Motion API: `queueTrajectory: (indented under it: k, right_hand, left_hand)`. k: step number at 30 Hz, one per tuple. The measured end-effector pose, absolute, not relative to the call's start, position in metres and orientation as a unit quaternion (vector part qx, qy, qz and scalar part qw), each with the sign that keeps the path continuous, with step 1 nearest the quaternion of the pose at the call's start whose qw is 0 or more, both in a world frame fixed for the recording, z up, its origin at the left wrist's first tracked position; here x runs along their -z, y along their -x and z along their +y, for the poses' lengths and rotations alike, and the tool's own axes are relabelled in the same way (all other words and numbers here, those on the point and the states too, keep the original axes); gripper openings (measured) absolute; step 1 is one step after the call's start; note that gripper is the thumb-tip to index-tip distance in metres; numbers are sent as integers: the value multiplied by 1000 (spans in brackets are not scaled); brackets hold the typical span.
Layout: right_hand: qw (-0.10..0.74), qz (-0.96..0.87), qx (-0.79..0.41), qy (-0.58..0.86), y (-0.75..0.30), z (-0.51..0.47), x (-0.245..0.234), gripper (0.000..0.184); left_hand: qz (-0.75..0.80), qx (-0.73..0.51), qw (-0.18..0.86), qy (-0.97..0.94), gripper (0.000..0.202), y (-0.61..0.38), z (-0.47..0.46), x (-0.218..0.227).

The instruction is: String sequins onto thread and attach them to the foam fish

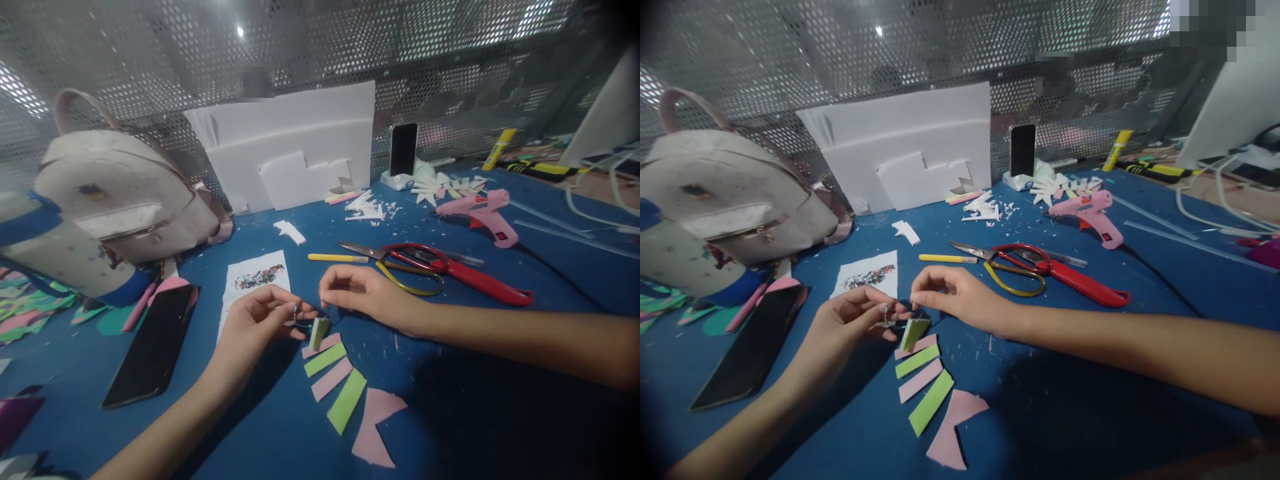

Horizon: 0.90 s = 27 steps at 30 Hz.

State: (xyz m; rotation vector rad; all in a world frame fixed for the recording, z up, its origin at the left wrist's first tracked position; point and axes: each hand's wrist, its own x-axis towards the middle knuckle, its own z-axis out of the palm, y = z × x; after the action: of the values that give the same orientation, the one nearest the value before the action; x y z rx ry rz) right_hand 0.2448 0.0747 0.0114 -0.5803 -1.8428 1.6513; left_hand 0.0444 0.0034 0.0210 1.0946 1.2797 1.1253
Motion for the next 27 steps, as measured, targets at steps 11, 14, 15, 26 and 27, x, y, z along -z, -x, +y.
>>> queueTrajectory:
  k: [11, 14, 15, 26, 27]
  right_hand:
    - [301, -624, -667, 272, -239, 83, -25, 19]
    - [304, -641, -653, 264, -238, 83, -23, 22]
    - [303, -643, -652, 264, -237, 83, -22, 22]
    - [300, -639, -663, 249, -237, 86, -18, 18]
    - [299, -637, -664, 251, -237, 86, -18, 17]
  left_hand:
    - [535, -498, 446, -516, 10, -36, 5, -24]
    - [509, -514, 471, -506, 14, -39, 5, -23]
    - [500, -519, 478, -501, 14, -40, 5, -22]
    - [492, -512, 486, -509, 18, -40, 5, -20]
    - [504, -505, 471, -518, 15, -38, 5, -20]
